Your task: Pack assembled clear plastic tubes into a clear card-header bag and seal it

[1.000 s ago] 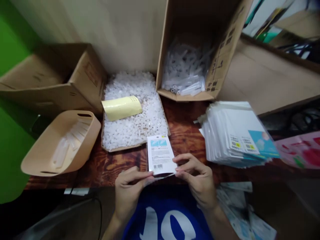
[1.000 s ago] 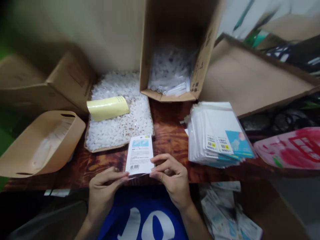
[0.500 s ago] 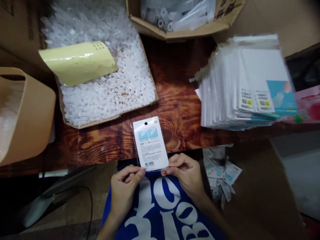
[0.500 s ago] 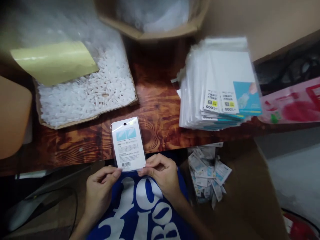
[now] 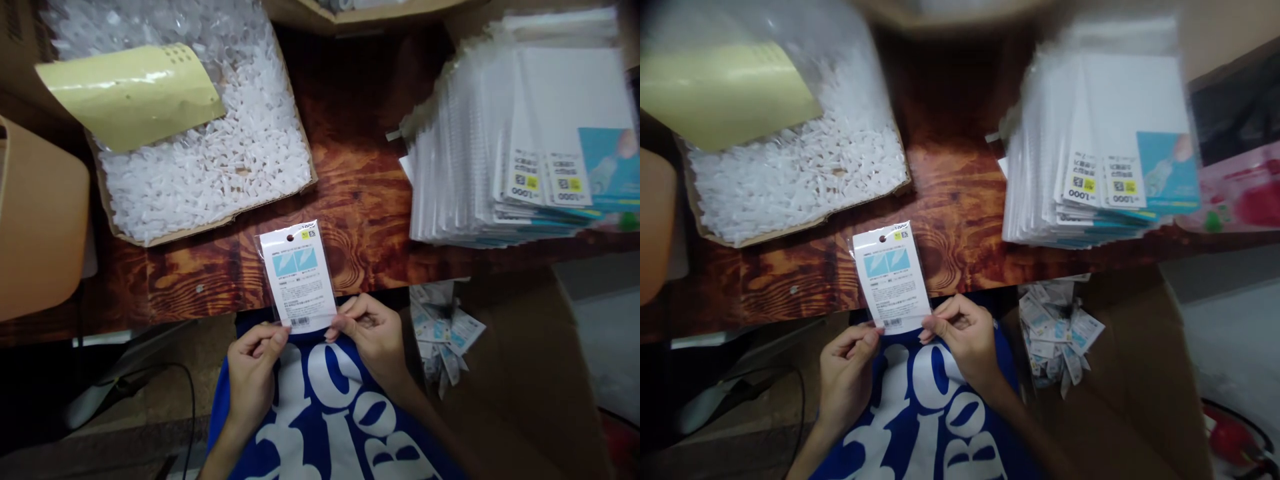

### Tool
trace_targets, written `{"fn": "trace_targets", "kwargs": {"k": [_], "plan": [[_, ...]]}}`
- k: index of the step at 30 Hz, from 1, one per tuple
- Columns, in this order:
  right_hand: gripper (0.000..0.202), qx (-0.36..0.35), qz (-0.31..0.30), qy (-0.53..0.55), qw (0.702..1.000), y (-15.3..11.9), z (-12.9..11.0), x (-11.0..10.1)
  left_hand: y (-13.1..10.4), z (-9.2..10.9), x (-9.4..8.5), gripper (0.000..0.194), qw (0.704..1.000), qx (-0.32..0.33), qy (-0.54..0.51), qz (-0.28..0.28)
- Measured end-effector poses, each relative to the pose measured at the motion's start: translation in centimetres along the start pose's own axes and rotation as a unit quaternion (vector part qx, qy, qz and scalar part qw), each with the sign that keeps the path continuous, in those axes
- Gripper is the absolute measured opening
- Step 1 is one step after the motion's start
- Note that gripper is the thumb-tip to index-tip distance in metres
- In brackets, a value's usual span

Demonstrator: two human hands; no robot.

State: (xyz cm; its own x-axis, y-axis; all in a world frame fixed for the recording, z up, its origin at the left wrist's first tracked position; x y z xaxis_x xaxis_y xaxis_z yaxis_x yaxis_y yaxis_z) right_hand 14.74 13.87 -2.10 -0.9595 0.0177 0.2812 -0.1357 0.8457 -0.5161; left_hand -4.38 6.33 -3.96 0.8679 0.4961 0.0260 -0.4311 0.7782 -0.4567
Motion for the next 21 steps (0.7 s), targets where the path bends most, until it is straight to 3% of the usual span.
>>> {"fn": "trace_targets", "kwargs": {"k": [9, 21], "plan": [[0.027, 0.014, 0.011, -0.013, 1.0, -0.2, -0.3, 0.1, -0.3, 0.4, 0.2, 0.03, 0.999, 0.016, 0.031, 0.005], [0.033, 0.045, 0.036, -0.004, 0.998, -0.3, 1.5, -0.1, -0.7, -0.6, -0.3, 0.027, 0.998, 0.02, 0.051, 0.012]]}}
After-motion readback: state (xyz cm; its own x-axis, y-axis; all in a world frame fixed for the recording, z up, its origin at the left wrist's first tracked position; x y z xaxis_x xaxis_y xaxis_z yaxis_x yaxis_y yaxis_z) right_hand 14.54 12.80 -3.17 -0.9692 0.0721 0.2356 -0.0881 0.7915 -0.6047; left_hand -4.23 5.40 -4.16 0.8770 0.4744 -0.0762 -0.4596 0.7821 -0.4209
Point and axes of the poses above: each hand's wrist, its own y-axis towards the middle knuckle, its own x-axis out of the palm, z = x × y, the point moved 7 cm from there along y, towards the middle knuckle, and after that the axes turned 7 degrees about x, right-handed, at the moved point
